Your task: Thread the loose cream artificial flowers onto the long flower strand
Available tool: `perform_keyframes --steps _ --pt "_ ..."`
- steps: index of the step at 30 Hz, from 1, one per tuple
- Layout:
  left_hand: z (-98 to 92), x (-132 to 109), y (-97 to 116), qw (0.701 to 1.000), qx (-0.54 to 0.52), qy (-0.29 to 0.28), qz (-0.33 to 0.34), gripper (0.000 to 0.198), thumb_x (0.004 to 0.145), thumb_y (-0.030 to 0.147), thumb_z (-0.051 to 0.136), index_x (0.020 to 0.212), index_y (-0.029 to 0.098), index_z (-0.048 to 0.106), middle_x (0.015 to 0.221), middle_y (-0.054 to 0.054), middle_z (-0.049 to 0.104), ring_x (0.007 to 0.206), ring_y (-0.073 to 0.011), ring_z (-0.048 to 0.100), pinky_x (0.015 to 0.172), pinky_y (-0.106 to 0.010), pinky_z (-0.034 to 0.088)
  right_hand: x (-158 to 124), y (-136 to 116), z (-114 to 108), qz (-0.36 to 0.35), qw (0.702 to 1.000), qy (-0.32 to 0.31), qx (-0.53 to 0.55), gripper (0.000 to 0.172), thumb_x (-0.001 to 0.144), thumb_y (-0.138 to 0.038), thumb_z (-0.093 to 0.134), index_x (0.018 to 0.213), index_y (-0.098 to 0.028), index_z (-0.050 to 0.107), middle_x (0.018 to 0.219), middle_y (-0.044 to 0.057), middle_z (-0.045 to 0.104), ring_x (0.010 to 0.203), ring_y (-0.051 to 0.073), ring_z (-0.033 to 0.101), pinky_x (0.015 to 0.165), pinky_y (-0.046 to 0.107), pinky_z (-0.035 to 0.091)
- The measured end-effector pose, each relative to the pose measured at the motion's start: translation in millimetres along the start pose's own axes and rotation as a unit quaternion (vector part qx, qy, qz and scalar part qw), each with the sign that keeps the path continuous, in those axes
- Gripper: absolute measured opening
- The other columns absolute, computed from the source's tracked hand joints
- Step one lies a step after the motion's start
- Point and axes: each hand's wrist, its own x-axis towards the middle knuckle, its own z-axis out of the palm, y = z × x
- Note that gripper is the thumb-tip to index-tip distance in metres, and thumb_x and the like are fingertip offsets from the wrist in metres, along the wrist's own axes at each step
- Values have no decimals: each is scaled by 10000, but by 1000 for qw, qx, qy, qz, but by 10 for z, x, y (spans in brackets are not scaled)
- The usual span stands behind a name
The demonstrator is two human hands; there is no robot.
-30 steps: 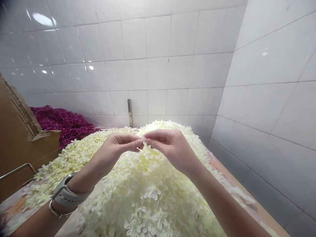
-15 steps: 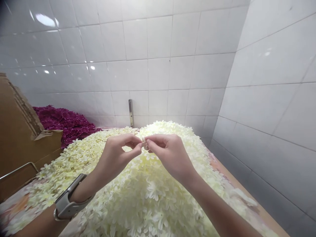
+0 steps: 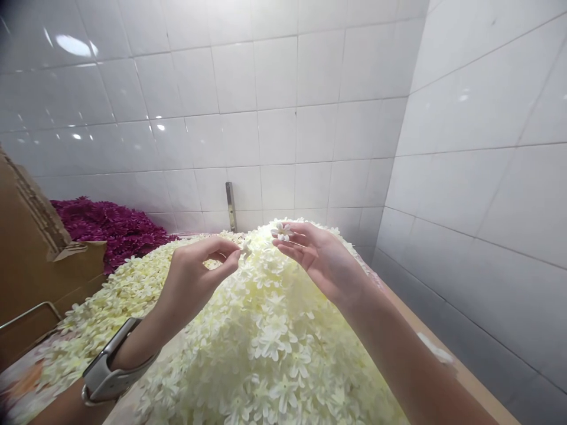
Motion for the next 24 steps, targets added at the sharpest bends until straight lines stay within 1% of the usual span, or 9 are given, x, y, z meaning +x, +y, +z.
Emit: perform_keyframes --steps 2,5,7,9,11,13,15,18,24 --pt "2 1 1 1000 -1 0 -2 109 762 159 584 665 180 631 653 -5 691 604 -146 628 611 -258 477 -3 3 -16 -9 1000 -12 -17 129 645 -211 751 755 -171 700 893 51 657 878 185 637 796 228 562" --pt "-6 -2 6 1000 -3 -2 -3 112 763 158 586 664 175 636 653 -8 694 606 -145 627 611 -258 481 6 16 -45 -20 999 -14 -45 185 601 -177 774 773 -178 707 826 40 661 823 172 639 714 205 560" --pt "-17 -3 6 1000 -3 -2 -2 113 772 173 584 676 174 644 666 -12 698 618 -148 630 618 -259 488 33 31 -72 -34 998 -11 -46 166 600 -202 774 751 -175 711 784 40 658 780 164 639 672 196 556" --pt "-35 0 1 1000 -3 1 -4 112 779 186 581 694 171 654 686 -16 706 632 -148 635 623 -257 495 72 51 -112 -58 997 -8 -45 151 592 -235 786 705 -169 710 780 39 657 782 166 641 708 212 560" --pt "-66 8 -4 1000 -5 10 -10 104 776 190 586 714 163 665 706 -22 716 640 -146 642 625 -252 499 112 70 -164 -81 995 0 -56 184 584 -278 812 690 -167 710 799 41 665 810 183 649 787 261 560" --pt "-111 22 -6 1000 -11 23 -15 101 771 196 595 726 154 674 711 -25 722 637 -143 646 625 -246 505 147 76 -213 -104 991 29 -82 245 560 -323 843 693 -166 709 801 48 677 821 205 658 842 319 554" --pt "-167 36 -4 999 -21 35 -19 104 768 202 599 720 155 677 698 -23 723 624 -139 646 617 -237 509 184 58 -240 -125 984 65 -111 309 524 -356 868 697 -159 705 774 58 682 805 219 665 852 348 555" --pt "-246 50 2 998 -37 47 -24 112 767 209 597 704 160 676 686 -18 722 617 -136 649 603 -224 511 272 -7 -207 -129 977 90 -144 363 477 -351 894 701 -139 703 742 71 682 746 215 670 828 345 569" --pt "-326 60 22 996 -54 62 -30 109 757 204 600 696 162 680 692 -19 725 618 -140 654 595 -223 510 550 -77 -4 -105 970 55 -213 343 494 -309 899 637 -108 660 654 74 653 592 166 637 702 313 584"
